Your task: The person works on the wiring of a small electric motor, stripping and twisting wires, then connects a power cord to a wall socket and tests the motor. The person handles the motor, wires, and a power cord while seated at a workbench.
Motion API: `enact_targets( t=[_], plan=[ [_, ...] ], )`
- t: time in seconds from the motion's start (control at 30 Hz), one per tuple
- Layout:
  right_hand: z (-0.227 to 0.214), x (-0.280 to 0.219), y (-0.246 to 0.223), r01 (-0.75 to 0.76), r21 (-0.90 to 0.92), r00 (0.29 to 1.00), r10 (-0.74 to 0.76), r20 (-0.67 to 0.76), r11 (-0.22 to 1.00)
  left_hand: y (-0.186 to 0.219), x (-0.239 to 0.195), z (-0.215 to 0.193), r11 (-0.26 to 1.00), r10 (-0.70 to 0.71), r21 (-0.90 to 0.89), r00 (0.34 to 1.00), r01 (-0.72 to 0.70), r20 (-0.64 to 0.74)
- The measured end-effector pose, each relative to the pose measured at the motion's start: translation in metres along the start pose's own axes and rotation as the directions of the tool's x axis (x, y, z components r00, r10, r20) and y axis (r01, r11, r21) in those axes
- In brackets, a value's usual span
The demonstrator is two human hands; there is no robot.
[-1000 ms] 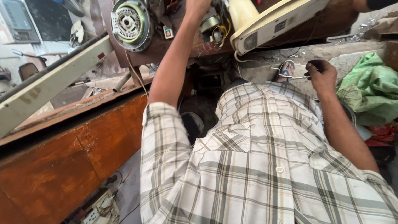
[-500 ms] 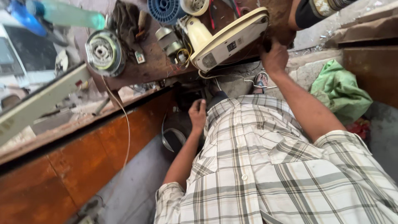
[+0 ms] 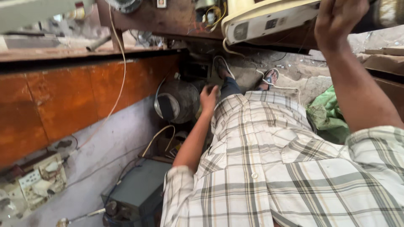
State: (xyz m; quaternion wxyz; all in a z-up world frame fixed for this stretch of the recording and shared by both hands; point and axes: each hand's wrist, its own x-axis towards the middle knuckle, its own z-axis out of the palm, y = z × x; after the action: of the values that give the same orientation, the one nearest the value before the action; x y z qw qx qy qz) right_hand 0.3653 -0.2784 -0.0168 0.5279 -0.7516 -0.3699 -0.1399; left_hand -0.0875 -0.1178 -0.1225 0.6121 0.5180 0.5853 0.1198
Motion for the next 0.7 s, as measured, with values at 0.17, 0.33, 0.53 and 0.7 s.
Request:
enact_targets(
  t=[0.17,0.33,0.53,0.7],
  plan=[
    [0.016,-0.132,-0.05,-0.721,0.153,0.629,0.544,0.555,0.676,0.024,0.06,0.092,0.921,0.386,-0.015,0.903,-0.39,0.187],
    [0.037,-0.209,-0.056,-0.122,-0.155,0.745,0.194,0.638,0.98,0.067,0.049,0.151,0.989,-0.022,-0.123,0.898,0.085,0.439],
    [0.009,-0.226,-0.067,-0.45,-0.271,0.24,0.407,0.881,0.851,0.079,-0.002,0.114,0.856,0.15,-0.456,0.729,0.242,0.668],
    [0.015,-0.148,-0.15,-0.661,-0.045,0.219,0.25,0.943,0.749,0.024,-0.061,0.128,0.922,0.182,-0.029,0.366,-0.386,0.913]
  ],
)
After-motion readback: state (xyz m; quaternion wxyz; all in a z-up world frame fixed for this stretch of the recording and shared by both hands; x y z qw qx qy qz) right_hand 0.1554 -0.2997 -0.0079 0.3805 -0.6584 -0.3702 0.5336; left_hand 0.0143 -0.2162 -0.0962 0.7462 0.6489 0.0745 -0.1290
